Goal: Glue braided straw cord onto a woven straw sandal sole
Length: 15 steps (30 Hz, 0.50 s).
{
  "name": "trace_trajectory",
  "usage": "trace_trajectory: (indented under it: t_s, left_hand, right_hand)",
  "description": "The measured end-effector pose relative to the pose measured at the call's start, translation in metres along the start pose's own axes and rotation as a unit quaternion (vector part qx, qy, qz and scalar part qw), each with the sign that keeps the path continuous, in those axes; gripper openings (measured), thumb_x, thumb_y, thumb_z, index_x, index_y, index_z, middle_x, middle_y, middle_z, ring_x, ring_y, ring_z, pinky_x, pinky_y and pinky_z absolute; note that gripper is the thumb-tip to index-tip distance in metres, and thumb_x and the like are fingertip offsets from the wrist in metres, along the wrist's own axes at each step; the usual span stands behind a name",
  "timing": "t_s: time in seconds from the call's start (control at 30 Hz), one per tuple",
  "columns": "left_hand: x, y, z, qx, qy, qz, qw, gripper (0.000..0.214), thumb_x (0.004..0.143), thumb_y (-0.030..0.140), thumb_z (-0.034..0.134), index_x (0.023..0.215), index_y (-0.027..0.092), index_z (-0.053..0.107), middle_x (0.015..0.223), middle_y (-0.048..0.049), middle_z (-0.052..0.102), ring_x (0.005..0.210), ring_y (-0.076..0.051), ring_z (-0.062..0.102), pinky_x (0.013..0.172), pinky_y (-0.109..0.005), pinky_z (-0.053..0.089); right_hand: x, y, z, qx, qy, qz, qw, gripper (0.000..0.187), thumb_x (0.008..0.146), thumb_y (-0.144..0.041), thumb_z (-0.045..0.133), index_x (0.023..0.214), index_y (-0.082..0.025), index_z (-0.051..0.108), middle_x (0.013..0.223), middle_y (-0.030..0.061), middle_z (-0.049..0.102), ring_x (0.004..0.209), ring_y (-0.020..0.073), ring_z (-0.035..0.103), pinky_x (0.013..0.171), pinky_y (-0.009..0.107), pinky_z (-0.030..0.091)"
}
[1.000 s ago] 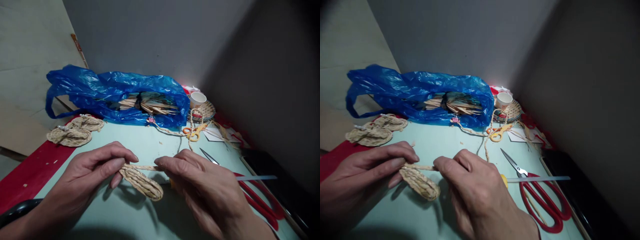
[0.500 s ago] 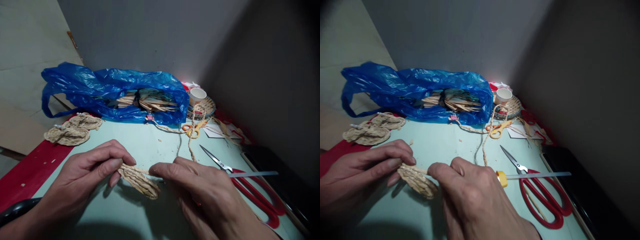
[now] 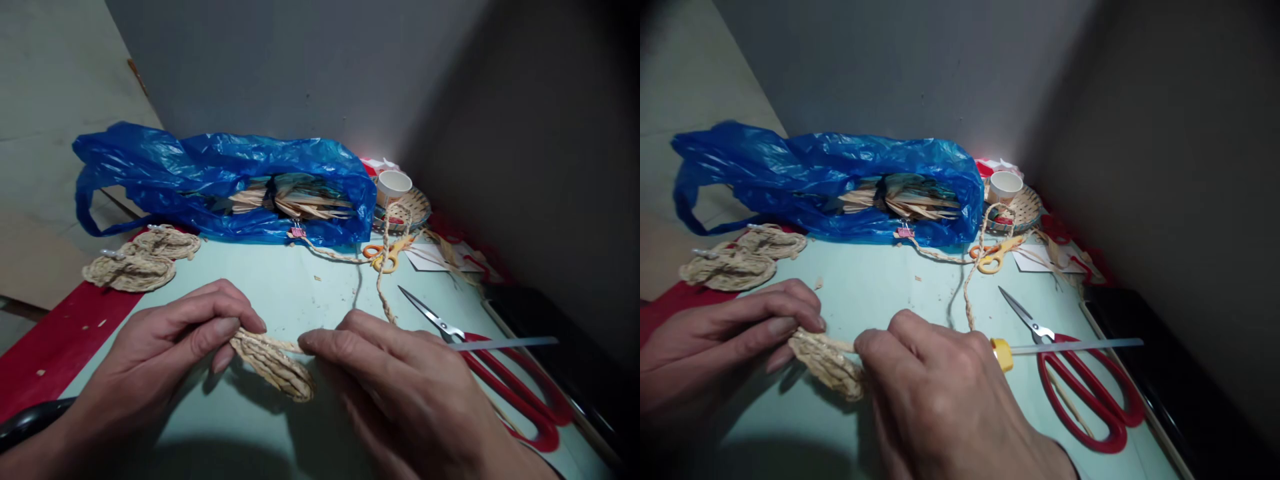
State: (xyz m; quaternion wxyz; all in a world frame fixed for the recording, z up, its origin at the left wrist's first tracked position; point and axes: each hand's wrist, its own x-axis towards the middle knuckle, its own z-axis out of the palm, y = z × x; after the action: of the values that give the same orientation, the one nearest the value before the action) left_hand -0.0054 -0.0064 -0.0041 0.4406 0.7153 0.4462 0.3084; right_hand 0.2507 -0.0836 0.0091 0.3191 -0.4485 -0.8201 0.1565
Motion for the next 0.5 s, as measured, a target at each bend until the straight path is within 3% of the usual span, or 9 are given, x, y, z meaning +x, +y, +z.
trace_trajectory:
  t_s: [0.27, 0.4, 0.5]
  left_hand:
    - [0.001, -0.005, 0.003, -0.018, -0.005, 0.014, 1.000, 0.021, 0.097, 0.043, 0.067, 0.084, 0.035, 0.082, 0.084, 0.0022, 0.067, 0.055, -0.008, 0.056, 0.053, -0.016, 0.047]
    - [0.001, -0.004, 0.002, -0.027, -0.002, -0.025, 0.999, 0.022, 0.092, 0.047, 0.073, 0.080, 0.031, 0.081, 0.086, 0.0005, 0.068, 0.059, -0.009, 0.056, 0.053, -0.015, 0.048]
    - [0.001, 0.001, 0.002, -0.039, 0.011, -0.031, 0.999, 0.020, 0.091, 0.043, 0.075, 0.079, 0.028, 0.081, 0.088, -0.0018, 0.070, 0.071, -0.014, 0.062, 0.054, -0.015, 0.049]
  right_hand:
    - [-0.002, 0.005, 0.013, -0.040, 0.066, -0.014, 0.997, 0.027, 0.096, -0.006, 0.044, 0.103, -0.021, 0.065, 0.075, -0.0029, 0.065, 0.059, 0.0133, 0.058, 0.053, 0.029, 0.039]
    - [-0.005, 0.003, 0.012, -0.044, 0.025, -0.026, 0.998, 0.033, 0.095, 0.000, 0.046, 0.116, -0.021, 0.062, 0.076, -0.0040, 0.064, 0.062, 0.0140, 0.056, 0.059, 0.031, 0.038]
    - [-0.004, -0.001, 0.008, -0.062, -0.009, -0.030, 0.998, 0.028, 0.096, -0.001, 0.047, 0.111, -0.020, 0.062, 0.077, -0.0037, 0.063, 0.063, 0.0140, 0.055, 0.061, 0.032, 0.038]
